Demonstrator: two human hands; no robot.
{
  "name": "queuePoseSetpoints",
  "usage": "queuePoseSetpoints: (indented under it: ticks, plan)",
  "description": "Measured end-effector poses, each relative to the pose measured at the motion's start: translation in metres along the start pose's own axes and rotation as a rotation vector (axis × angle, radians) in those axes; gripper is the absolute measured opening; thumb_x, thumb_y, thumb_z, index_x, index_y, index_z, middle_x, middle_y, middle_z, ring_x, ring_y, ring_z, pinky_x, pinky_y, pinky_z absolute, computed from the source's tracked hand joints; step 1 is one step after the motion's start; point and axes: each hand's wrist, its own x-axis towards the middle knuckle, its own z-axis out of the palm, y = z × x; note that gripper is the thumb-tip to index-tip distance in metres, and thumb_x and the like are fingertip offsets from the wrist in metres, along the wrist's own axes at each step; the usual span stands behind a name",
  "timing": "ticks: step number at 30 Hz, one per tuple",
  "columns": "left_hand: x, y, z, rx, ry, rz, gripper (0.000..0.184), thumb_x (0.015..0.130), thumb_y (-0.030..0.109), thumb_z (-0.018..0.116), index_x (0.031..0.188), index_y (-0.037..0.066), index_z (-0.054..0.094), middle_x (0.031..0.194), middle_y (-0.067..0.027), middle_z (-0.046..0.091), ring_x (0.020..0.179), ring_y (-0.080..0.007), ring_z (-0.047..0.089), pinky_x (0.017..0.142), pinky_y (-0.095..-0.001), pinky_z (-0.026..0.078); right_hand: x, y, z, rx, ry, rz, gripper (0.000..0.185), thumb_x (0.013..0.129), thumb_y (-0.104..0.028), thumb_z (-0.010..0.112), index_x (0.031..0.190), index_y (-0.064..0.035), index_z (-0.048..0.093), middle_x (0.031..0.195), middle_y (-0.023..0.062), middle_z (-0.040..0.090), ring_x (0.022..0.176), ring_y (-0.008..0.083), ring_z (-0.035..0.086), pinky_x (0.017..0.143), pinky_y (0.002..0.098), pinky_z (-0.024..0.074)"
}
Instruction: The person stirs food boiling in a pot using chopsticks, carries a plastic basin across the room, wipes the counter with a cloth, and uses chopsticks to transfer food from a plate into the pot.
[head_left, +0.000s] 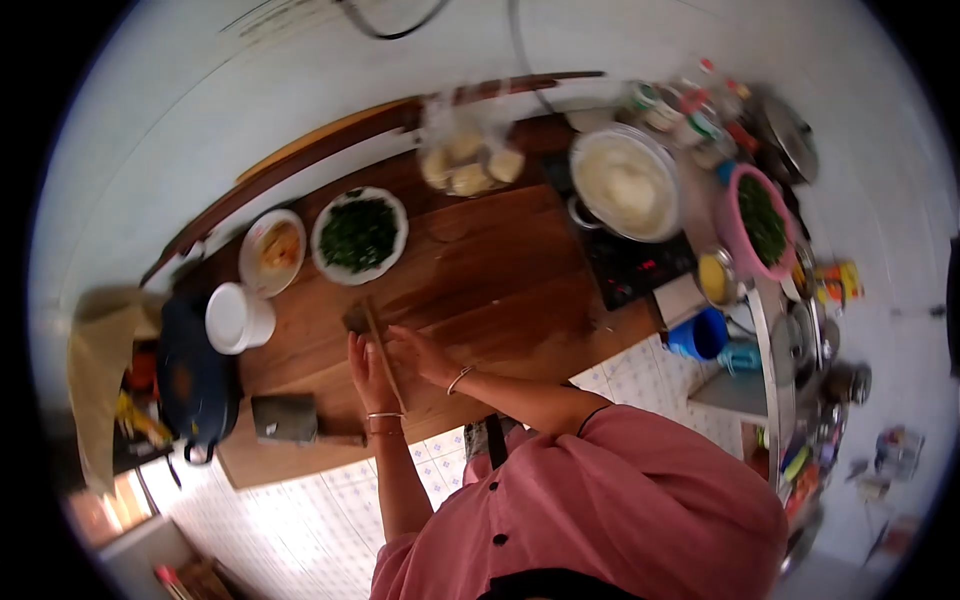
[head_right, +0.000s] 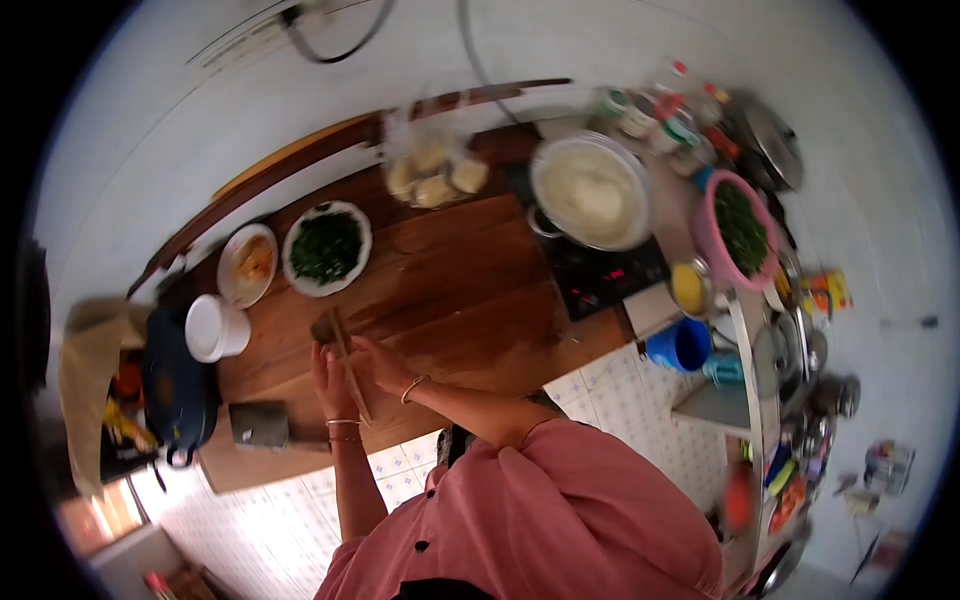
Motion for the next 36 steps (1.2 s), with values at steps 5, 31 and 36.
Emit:
queuePoseSetpoints:
  ticks: [5,31,36]
  plan:
    - [-0.005,0.004,0.079,-0.631,-0.368,-0.36,0.051,0.097,0.036,0.037,0.141,0.015,0.024,0.143,-0.0121,0.027,0.129,-0.0278,0.031,0.107,-0.0414,0.027,-0.01,-0.047,-0.098,0.698,0.081,0.329,0.049,0.095,-0.027,0.046,0.137,-0.0061,0.03,0.132,0.0104,0.043,0.103,0.0138,0.052,0.083,0.0263,0.0457]
    - [-0.578,-0.093,0.391,-0.19,-1.291,-1.099,0.043,0.093,0.037,0.046,0.129,0.012,0.041,0.119,-0.0048,0.05,0.111,-0.0176,0.048,0.096,-0.0356,0.038,-0.625,-0.068,-0.408,0.602,1.49,0.009,0.044,0.096,-0.026,0.042,0.134,-0.0047,0.035,0.117,0.012,0.052,0.09,0.0157,0.056,0.076,0.0295,0.0503]
    - [-0.694,-0.126,0.418,-0.075,-1.471,-1.189,0.043,0.093,0.038,0.046,0.127,0.013,0.042,0.12,-0.0065,0.05,0.111,-0.0197,0.048,0.097,-0.038,0.038,-0.744,-0.079,-0.422,0.545,1.771,0.017,0.044,0.095,-0.027,0.043,0.131,-0.0028,0.038,0.116,0.0123,0.053,0.093,0.0177,0.056,0.078,0.0301,0.0494]
